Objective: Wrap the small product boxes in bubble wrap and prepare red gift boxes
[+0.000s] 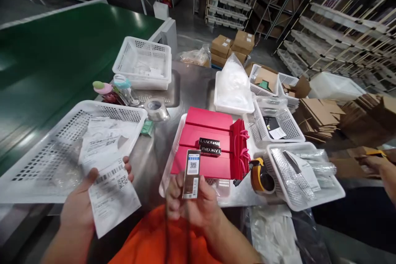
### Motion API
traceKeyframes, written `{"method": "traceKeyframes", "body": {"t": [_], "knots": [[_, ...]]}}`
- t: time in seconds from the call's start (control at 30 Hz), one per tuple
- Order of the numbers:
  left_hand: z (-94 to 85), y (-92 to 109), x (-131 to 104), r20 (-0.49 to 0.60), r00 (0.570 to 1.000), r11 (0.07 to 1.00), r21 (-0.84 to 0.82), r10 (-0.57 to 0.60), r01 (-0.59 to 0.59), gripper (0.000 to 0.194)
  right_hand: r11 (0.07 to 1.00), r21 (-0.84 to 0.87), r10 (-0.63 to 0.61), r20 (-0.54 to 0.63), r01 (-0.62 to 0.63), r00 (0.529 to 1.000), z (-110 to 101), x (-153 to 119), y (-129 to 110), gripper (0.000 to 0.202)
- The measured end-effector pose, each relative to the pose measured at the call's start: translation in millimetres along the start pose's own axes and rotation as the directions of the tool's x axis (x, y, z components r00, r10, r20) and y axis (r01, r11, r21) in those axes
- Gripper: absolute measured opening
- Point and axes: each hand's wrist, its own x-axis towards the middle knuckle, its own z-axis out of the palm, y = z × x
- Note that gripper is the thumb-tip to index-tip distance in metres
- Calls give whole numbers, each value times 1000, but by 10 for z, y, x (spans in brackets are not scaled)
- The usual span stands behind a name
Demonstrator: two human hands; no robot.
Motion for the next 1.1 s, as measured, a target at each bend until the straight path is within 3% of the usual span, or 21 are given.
{"method": "traceKeyframes", "body": {"t": [0.37, 0.53, 0.8, 1.1], "knots": [[107, -35, 13, -46, 999, 999, 31, 12, -11, 46, 998, 24, 61, 115, -64, 992, 46, 1, -13, 42], [129, -32, 4, -153, 988, 999, 34, 10, -5, 56, 994, 69, 74, 113, -82, 991, 43, -7, 7, 43], [168, -64, -6, -158, 987, 997, 71, 41, -30, 48, 988, 105, 100, 109, -112, 989, 23, 4, 17, 42], [137, -72, -6, -157, 987, 999, 42, 38, -31, 52, 984, 107, 134, 69, -140, 989, 43, 0, 22, 48]]}}
